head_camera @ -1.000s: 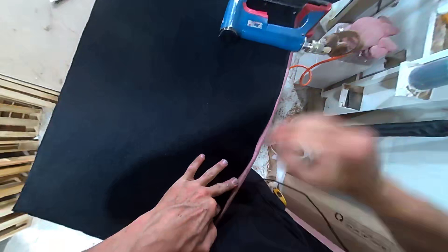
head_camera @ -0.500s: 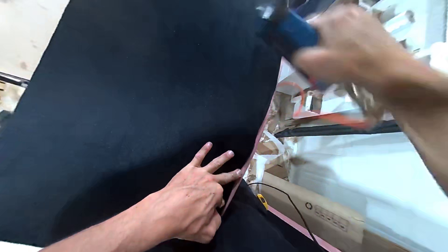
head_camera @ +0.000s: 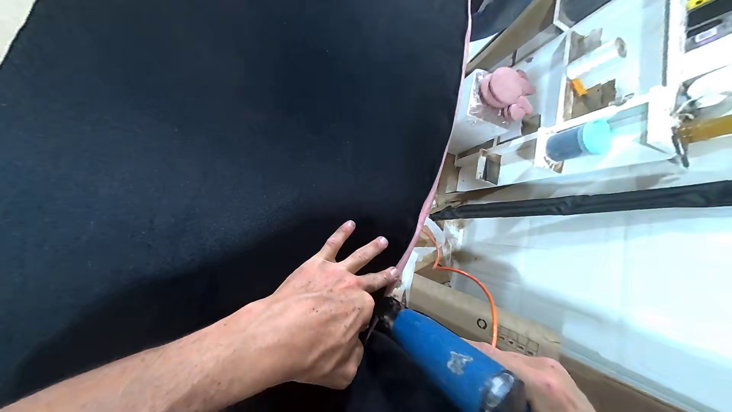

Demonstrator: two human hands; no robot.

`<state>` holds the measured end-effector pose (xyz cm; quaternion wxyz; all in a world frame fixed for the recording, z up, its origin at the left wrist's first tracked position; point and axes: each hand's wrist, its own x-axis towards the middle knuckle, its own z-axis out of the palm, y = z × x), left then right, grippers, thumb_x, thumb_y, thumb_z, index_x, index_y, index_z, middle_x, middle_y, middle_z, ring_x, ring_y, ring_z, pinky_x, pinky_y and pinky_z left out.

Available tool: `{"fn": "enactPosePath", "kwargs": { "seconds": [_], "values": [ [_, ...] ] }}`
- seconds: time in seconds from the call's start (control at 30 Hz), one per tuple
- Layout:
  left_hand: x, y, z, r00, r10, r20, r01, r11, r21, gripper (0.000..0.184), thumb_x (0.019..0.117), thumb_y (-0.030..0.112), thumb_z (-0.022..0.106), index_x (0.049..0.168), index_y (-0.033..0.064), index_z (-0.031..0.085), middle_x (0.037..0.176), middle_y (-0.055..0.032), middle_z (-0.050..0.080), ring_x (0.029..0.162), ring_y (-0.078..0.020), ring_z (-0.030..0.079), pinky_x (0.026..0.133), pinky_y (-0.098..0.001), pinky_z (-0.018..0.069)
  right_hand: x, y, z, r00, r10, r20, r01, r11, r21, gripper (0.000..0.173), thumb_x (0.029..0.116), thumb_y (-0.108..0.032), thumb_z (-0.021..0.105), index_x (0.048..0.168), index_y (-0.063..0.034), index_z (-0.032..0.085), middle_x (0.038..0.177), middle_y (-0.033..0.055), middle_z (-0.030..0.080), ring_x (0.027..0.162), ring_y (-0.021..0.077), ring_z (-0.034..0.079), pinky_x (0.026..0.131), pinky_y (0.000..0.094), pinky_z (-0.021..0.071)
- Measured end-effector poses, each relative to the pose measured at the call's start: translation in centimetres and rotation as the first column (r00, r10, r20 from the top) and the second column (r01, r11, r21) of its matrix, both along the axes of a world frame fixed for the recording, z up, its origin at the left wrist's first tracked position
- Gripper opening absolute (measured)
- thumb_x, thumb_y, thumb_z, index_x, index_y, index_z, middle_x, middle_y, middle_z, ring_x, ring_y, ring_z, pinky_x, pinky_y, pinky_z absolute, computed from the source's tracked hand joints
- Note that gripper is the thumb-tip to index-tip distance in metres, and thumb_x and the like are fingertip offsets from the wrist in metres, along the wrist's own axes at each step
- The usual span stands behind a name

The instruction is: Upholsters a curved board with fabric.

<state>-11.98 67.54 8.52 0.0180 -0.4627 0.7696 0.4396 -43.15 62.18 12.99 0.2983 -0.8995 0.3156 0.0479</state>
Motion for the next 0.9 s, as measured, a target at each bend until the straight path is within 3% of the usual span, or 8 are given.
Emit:
{"fn": "enactPosePath", "kwargs": {
  "seconds": [0.17, 0.33, 0.4, 0.47, 0.6, 0.7, 0.77, 0.9],
  "values": [
    [0.0, -0.1, 0.2, 1.000, 0.024, 0.002, -0.024, 0.999, 0.025, 0.030, 0.1009, 0.023, 0.051, 0.111, 0.0091, 0.076, 0.166, 0.0105, 0.035, 0.160, -0.0206, 0.011, 0.125, -0.0625, -0.0062, -1.9, -1.0, 1.4, 0.984, -0.144, -0.104, 0.130, 0.983, -0.127, 0.030, 0.0812, -0.030, 0.078, 0.098, -0.0045, 0.075, 0.077, 0.0085, 0.074, 0.070, 0.0194, 0.073, 0.059, 0.0422, 0.0587],
    [0.0, 0.9, -0.5, 0.968, 0.222, -0.118, -0.227, 0.974, -0.030, 0.036, 0.1041, 0.029, 0.046, 0.110, 0.0084, 0.075, 0.158, 0.0058, 0.048, 0.156, -0.0188, 0.027, 0.126, -0.0607, 0.0021, 0.7, -10.6, 5.6, 0.995, -0.094, -0.025, 0.076, 0.917, -0.391, 0.054, 0.0912, -0.060, 0.051, 0.122, -0.0180, 0.066, 0.078, -0.0056, 0.064, 0.062, 0.0101, 0.062, 0.049, 0.0389, 0.0509],
    [-1.4, 3.0, -0.9, 0.836, 0.516, -0.187, -0.542, 0.829, -0.135, 0.035, 0.1038, 0.033, 0.047, 0.112, 0.0132, 0.076, 0.138, 0.0009, 0.066, 0.139, -0.0186, 0.053, 0.124, -0.0547, 0.0244, 5.8, -15.2, 5.8, 0.997, 0.071, 0.011, -0.059, 0.899, -0.433, 0.062, 0.0941, -0.047, 0.048, 0.147, -0.0138, 0.056, 0.104, 0.0072, 0.073, 0.083, 0.0219, 0.071, 0.068, 0.0502, 0.0574],
    [-4.0, 4.5, -1.6, 0.595, 0.775, -0.211, -0.791, 0.517, -0.327, 0.029, 0.1010, 0.034, 0.054, 0.108, 0.0184, 0.077, 0.111, -0.0014, 0.076, 0.110, -0.0190, 0.070, 0.104, -0.0466, 0.0491, 11.1, -19.6, 3.7, 0.973, 0.228, 0.039, -0.179, 0.847, -0.501, 0.060, 0.0977, -0.036, 0.053, 0.153, -0.0118, 0.049, 0.112, 0.0214, 0.070, 0.092, 0.0403, 0.070, 0.073, 0.0622, 0.0545],
    [-10.0, 3.0, -4.2, 0.198, 0.968, -0.155, -0.849, 0.090, -0.521, 0.023, 0.0980, 0.037, 0.063, 0.104, 0.0205, 0.078, 0.102, -0.0005, 0.077, 0.097, -0.0182, 0.073, 0.087, -0.0410, 0.0570, 19.4, -25.6, -1.8, 0.925, 0.380, 0.003, -0.310, 0.758, -0.573, 0.058, 0.0978, -0.029, 0.065, 0.153, -0.0202, 0.049, 0.114, 0.0235, 0.067, 0.102, 0.0469, 0.066, 0.076, 0.0625, 0.0532],
    [-12.8, 0.3, -5.7, 0.039, 0.994, -0.099, -0.785, -0.031, -0.618, 0.022, 0.0980, 0.036, 0.064, 0.102, 0.0200, 0.078, 0.100, 0.0002, 0.077, 0.094, -0.0181, 0.073, 0.083, -0.0387, 0.0574, 20.1, -26.2, -3.6, 0.873, 0.482, 0.071, -0.362, 0.739, -0.568, 0.055, 0.1000, -0.029, 0.063, 0.151, -0.0119, 0.050, 0.127, 0.0253, 0.062, 0.114, 0.0487, 0.061, 0.084, 0.0639, 0.0524],
    [-13.7, -0.9, -5.5, -0.030, 0.998, -0.051, -0.746, -0.056, -0.663, 0.021, 0.0962, 0.036, 0.067, 0.098, 0.0191, 0.079, 0.095, 0.0003, 0.077, 0.090, -0.0173, 0.074, 0.080, -0.0383, 0.0585, 17.5, -24.4, -3.7, 0.802, 0.565, 0.193, -0.399, 0.749, -0.529, 0.043, 0.1011, -0.030, 0.058, 0.136, -0.0055, 0.062, 0.135, 0.0225, 0.060, 0.124, 0.0447, 0.057, 0.095, 0.0623, 0.0498],
    [-15.2, -1.9, -3.2, -0.066, 0.998, -0.001, -0.715, -0.048, -0.697, 0.015, 0.0958, 0.029, 0.069, 0.094, 0.0180, 0.079, 0.089, 0.0027, 0.076, 0.085, -0.0116, 0.073, 0.076, -0.0310, 0.0587, 12.0, -19.2, -6.9, 0.588, 0.635, 0.500, -0.505, 0.772, -0.387, 0.020, 0.0943, -0.028, 0.068, 0.104, -0.0130, 0.078, 0.103, 0.0039, 0.074, 0.099, 0.0191, 0.071, 0.085, 0.0370, 0.0600]
  ]
}}
